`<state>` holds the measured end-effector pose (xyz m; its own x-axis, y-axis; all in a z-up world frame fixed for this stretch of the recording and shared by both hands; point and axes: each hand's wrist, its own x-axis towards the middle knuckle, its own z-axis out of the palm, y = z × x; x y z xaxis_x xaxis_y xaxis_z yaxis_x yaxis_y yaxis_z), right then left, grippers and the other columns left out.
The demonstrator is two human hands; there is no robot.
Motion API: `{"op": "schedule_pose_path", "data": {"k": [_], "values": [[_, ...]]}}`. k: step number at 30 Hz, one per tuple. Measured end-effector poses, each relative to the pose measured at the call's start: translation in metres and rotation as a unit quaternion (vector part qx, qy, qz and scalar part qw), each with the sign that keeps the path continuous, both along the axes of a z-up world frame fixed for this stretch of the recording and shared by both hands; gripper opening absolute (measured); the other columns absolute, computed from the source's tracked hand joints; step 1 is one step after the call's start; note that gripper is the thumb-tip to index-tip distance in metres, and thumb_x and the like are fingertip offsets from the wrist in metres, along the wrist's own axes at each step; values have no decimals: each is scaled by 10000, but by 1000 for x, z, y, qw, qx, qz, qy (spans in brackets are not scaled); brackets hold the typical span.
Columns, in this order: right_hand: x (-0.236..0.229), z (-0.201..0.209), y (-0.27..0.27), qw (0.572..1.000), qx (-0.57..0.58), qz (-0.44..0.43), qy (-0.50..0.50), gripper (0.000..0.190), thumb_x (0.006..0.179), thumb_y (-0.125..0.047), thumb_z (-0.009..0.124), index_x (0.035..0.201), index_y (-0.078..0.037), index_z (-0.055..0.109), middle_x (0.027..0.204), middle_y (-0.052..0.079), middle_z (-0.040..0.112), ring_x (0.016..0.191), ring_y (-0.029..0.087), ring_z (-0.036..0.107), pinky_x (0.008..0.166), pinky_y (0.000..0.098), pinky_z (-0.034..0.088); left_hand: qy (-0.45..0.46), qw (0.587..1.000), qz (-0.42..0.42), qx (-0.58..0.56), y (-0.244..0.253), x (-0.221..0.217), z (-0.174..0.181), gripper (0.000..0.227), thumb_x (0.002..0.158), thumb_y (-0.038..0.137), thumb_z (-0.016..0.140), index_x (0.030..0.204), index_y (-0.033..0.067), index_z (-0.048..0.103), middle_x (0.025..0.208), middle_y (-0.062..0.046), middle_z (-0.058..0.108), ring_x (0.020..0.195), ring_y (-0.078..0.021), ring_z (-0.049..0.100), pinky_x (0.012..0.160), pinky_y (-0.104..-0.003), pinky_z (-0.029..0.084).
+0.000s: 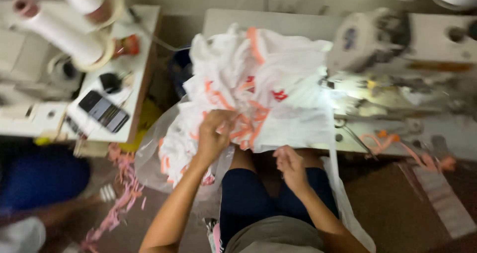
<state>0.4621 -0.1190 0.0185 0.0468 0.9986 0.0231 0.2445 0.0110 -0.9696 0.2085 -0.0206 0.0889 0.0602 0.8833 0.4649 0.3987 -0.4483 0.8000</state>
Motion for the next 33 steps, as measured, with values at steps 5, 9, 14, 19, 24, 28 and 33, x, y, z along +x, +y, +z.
{"op": "schedule_pose_path", "data": {"k": [5,9,14,19,24,28,33], "values": [[-3,-13,-5,1000,27,-1,-1,275,1070,-210,485,922,-103,691,500,43,580,487,177,593,563,303,536,-57,989,-122,-55,13,119,55,164,952,186,735,1104,178,795,1033,-34,792,999,-235,748,903,-357,573],[2,-13,-14,999,23,6,-44,170,1011,-87,563,906,-74,696,671,108,726,655,273,729,658,398,591,-156,957,-183,-160,12,182,89,413,973,139,710,1355,4,628,1085,-174,778,944,-256,770,877,-352,598],[23,-17,-21,998,5,-1,-61,212,1047,-121,528,943,-51,699,692,126,728,669,282,735,661,400,600,-218,945,-174,-172,11,209,89,306,941,42,722,1245,13,701,930,-159,785,816,-199,772,794,-287,631],[44,-19,-26,997,-22,17,-67,238,1064,-183,511,954,-93,702,615,102,683,568,263,679,592,381,572,-187,937,-160,-248,-11,198,88,182,905,67,771,1084,35,791,839,-158,786,758,-166,746,753,-282,632],[71,41,-33,988,-49,77,-122,346,1035,-245,604,1299,-24,638,1022,213,738,943,372,744,816,471,617,-123,939,-115,-301,-53,178,73,159,848,102,839,1007,89,832,799,-158,799,788,-189,761,823,-346,614],[122,66,-39,987,14,84,-139,339,994,-176,630,1285,-4,651,1095,258,687,1066,465,664,936,554,541,-208,920,-78,-323,-44,144,26,138,910,75,764,1036,37,804,830,-177,787,777,-220,757,814,-380,627],[157,87,-31,997,18,-16,-79,216,985,-141,653,1165,-102,766,950,92,803,960,253,762,857,422,599,-485,831,-89,-256,23,115,66,68,986,157,688,998,99,652,761,-52,649,624,-121,591,621,-240,483]]}}
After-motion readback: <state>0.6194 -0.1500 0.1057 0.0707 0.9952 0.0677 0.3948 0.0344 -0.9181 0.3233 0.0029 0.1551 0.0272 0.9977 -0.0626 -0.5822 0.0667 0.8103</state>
